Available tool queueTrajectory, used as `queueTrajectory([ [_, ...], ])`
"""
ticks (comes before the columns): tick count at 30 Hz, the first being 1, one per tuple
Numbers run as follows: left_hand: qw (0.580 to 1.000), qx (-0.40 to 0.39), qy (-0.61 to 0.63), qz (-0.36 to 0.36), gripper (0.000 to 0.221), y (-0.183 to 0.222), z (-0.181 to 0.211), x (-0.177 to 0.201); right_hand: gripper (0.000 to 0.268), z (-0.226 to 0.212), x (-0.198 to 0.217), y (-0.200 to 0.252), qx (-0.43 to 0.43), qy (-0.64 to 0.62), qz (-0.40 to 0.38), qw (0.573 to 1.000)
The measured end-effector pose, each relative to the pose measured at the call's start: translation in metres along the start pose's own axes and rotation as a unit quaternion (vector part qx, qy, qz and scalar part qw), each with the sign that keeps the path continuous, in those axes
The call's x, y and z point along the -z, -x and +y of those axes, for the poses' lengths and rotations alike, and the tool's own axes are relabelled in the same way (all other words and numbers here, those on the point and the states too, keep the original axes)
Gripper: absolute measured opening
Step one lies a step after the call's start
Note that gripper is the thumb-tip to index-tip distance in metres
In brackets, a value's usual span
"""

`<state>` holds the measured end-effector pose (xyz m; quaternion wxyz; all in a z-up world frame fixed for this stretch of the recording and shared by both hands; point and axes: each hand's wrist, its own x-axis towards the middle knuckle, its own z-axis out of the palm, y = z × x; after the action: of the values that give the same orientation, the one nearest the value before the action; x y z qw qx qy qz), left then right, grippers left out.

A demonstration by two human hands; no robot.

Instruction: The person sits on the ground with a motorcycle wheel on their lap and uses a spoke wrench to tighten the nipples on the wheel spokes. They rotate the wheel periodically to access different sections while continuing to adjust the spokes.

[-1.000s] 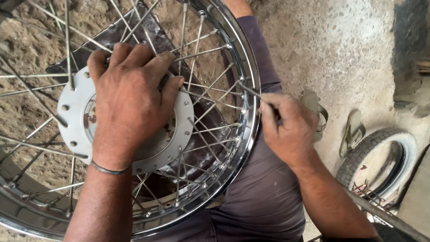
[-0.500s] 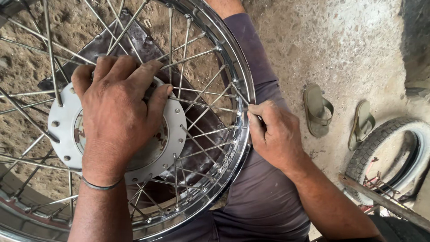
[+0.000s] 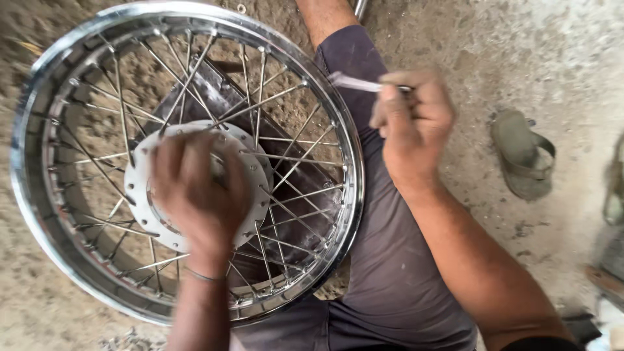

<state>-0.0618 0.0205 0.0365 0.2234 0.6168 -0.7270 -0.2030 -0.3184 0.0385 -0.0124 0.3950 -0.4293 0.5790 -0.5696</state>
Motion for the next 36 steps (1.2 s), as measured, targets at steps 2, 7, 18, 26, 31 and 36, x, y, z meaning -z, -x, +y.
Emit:
queueTrajectory([
  [2, 0.995, 0.035, 0.091, -0.007, 0.017, 0.011, 0.032, -0.027, 0.006, 0.004, 0.010, 0.004, 0.001, -0.026, 0.028, 0.999],
  [7, 0.996, 0.000, -0.078, -0.042, 0.014, 0.013, 0.070, -0.096, 0.012, 0.000, 0.023, 0.009, -0.017, -0.090, 0.037, 0.995],
  [18, 0.994, -0.027, -0.098, -0.032, 0.010, 0.012, 0.073, -0.104, 0.013, 0.003, 0.036, 0.007, -0.047, -0.117, -0.006, 0.992],
  [26, 0.994, 0.043, -0.103, 0.015, 0.009, 0.010, 0.092, -0.113, 0.012, -0.004, 0.032, 0.002, -0.055, -0.108, -0.015, 0.992],
  [31, 0.998, 0.036, -0.056, 0.006, 0.007, 0.020, 0.079, -0.115, 0.012, -0.001, 0.033, 0.011, -0.061, -0.078, -0.031, 0.995],
  [36, 0.993, 0.073, -0.048, -0.085, 0.012, 0.016, 0.077, -0.099, 0.010, -0.017, 0.021, 0.007, -0.039, -0.054, -0.069, 0.995],
])
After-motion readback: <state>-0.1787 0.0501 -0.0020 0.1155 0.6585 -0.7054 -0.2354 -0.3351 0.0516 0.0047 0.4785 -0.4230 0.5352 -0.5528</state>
